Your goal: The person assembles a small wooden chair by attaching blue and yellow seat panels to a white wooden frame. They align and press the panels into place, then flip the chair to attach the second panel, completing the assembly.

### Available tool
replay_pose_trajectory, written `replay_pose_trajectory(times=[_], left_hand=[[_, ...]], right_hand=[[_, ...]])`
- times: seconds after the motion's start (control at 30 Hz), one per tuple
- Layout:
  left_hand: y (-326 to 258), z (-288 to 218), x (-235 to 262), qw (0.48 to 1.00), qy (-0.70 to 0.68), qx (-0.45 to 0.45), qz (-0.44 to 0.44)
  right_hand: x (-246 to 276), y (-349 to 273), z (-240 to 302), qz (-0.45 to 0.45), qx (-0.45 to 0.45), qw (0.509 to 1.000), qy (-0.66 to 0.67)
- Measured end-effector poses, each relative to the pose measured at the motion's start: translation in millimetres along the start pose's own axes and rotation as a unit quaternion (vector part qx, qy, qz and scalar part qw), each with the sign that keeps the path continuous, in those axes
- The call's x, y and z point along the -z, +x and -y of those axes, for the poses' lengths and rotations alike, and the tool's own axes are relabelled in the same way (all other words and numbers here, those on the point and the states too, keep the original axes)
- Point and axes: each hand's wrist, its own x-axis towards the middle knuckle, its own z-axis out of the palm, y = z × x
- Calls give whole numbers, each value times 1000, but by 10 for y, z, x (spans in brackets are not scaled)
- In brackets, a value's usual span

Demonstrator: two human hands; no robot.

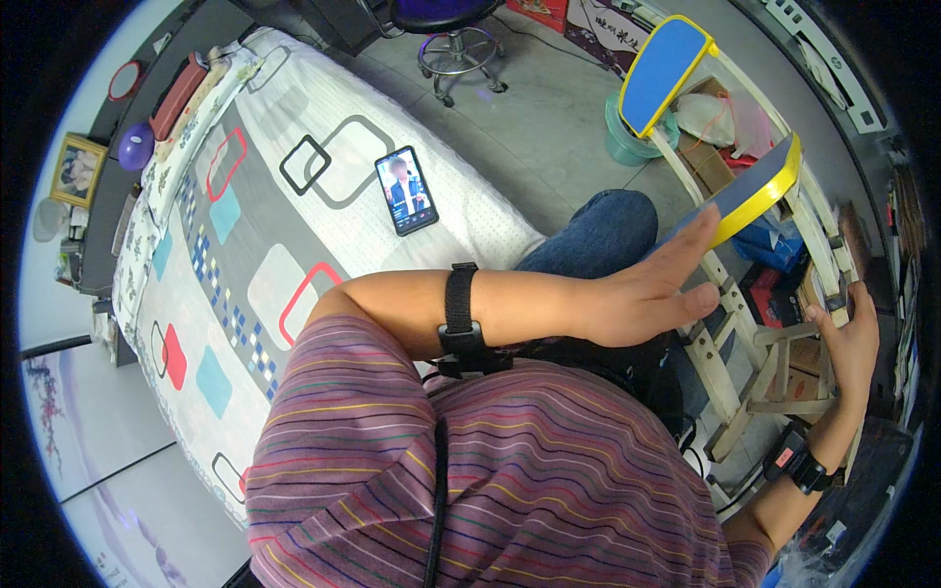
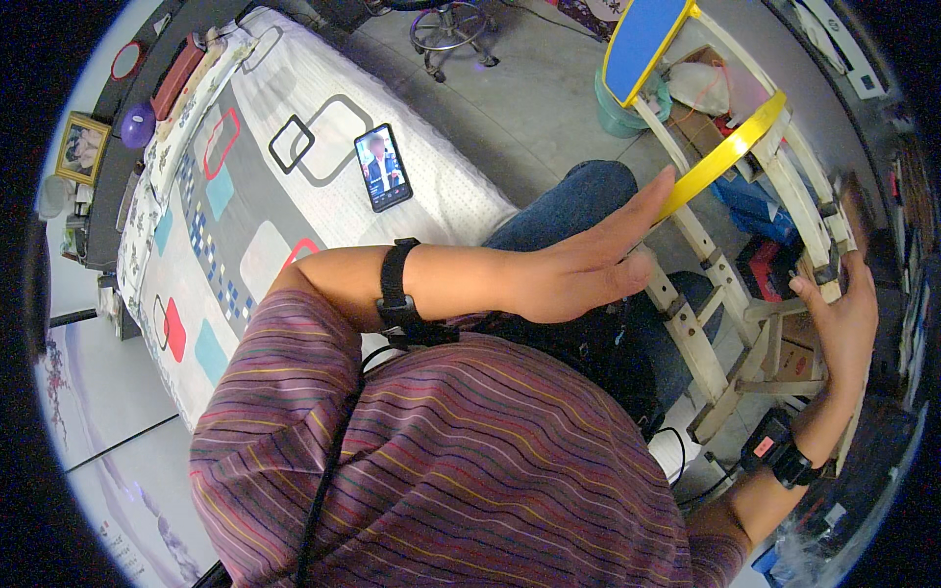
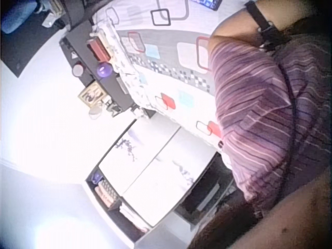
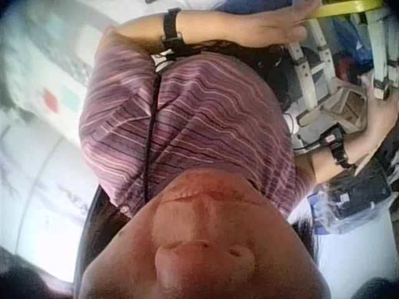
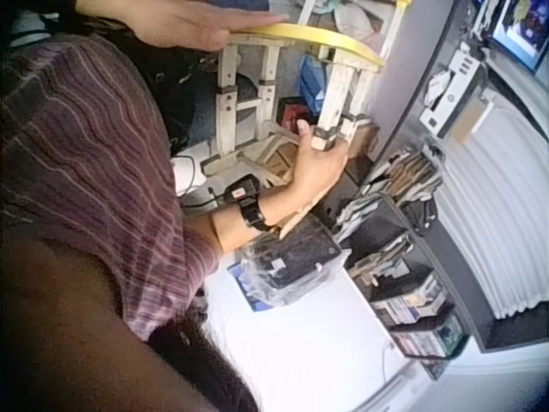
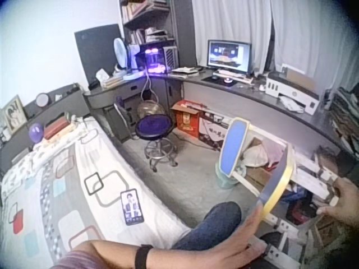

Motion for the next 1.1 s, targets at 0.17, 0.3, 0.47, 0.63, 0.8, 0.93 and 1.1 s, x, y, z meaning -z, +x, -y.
replay_pose_trajectory(times=[0.17,0.3,0.47,0.63,0.8,0.93,1.1], left_hand=[[86,56,-26,998,54,9,-14],[166,95,-8,999,23,17,-31],[385,204,103,1000,4,-2,-19],[590,361,104,994,-83,35,-68],[648,558,140,974,-129,156,-98],[454,558,210,974,-122,149,-123],[72,372,348,944,318,72,-43]], right_hand=[[5,12,27,0,4,1000,15],[1,3,59,-20,2,1000,-6],[33,22,82,6,-2,1000,29],[50,11,164,-28,17,999,37],[68,29,160,-29,12,1000,1],[1,80,31,-15,10,999,-28],[-90,77,20,-72,17,995,-67]])
